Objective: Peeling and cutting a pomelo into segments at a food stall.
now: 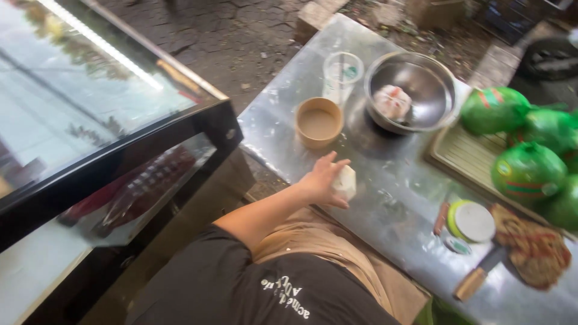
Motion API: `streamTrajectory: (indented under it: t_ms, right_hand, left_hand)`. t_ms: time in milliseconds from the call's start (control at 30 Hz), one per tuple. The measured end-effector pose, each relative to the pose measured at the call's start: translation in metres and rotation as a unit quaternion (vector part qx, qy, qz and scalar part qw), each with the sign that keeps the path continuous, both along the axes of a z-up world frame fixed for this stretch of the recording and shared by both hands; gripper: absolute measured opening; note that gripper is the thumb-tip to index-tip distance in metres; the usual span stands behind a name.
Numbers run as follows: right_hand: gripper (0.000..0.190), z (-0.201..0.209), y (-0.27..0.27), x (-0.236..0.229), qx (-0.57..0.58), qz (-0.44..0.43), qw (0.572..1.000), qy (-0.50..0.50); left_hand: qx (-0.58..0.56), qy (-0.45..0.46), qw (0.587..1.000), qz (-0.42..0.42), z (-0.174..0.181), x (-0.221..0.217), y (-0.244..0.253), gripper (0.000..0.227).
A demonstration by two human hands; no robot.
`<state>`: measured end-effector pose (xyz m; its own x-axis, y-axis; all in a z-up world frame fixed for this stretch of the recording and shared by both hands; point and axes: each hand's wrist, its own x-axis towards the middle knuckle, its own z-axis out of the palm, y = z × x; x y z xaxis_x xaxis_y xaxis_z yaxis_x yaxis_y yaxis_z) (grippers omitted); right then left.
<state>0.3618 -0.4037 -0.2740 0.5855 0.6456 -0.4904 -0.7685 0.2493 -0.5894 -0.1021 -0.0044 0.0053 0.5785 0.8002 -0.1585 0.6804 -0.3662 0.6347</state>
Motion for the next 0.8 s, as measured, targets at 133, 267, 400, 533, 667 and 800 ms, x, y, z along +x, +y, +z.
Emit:
streamTrajectory:
  t_ms: [133, 267, 400, 533, 667, 800]
  right_hand:
    - [0.081, -0.014, -0.013, 0.012, -0.036, -0.127, 0.988, 0.077]
    - [0.086, -0.075, -0.002, 0.097, -0.066, -0.235, 0.957, 0.155]
    - [0.079, -0.039, 0.022, 0.087, -0.119, -0.227, 0.957, 0.139]
    - [0.070, -0.089, 0.004, 0.051, -0.215, -0.145, 0.964, 0.053]
    - [0.054, -0.077, -0.032, -0.028, -0.285, -0.148, 0.946, 0.049]
    - [0.052, -0.115, -0.106, -0.026, -0.307, -0.103, 0.945, 0.053]
  left_hand:
    - [0.095, -0.108, 0.990, 0.001, -0.006, 0.006, 0.000, 0.115]
    - [0.062, -0.146, 0.987, -0.019, 0.000, 0.031, -0.006, 0.096]
    - [0.095, -0.169, 0.978, -0.071, -0.005, 0.072, -0.010, 0.092]
    - [0.075, -0.152, 0.967, -0.190, -0.013, 0.093, 0.014, 0.098]
    - [0.117, -0.243, 0.954, -0.134, -0.017, 0.082, 0.066, 0.103]
    - [-0.040, -0.328, 0.910, 0.252, 0.064, 0.028, 0.153, 0.048]
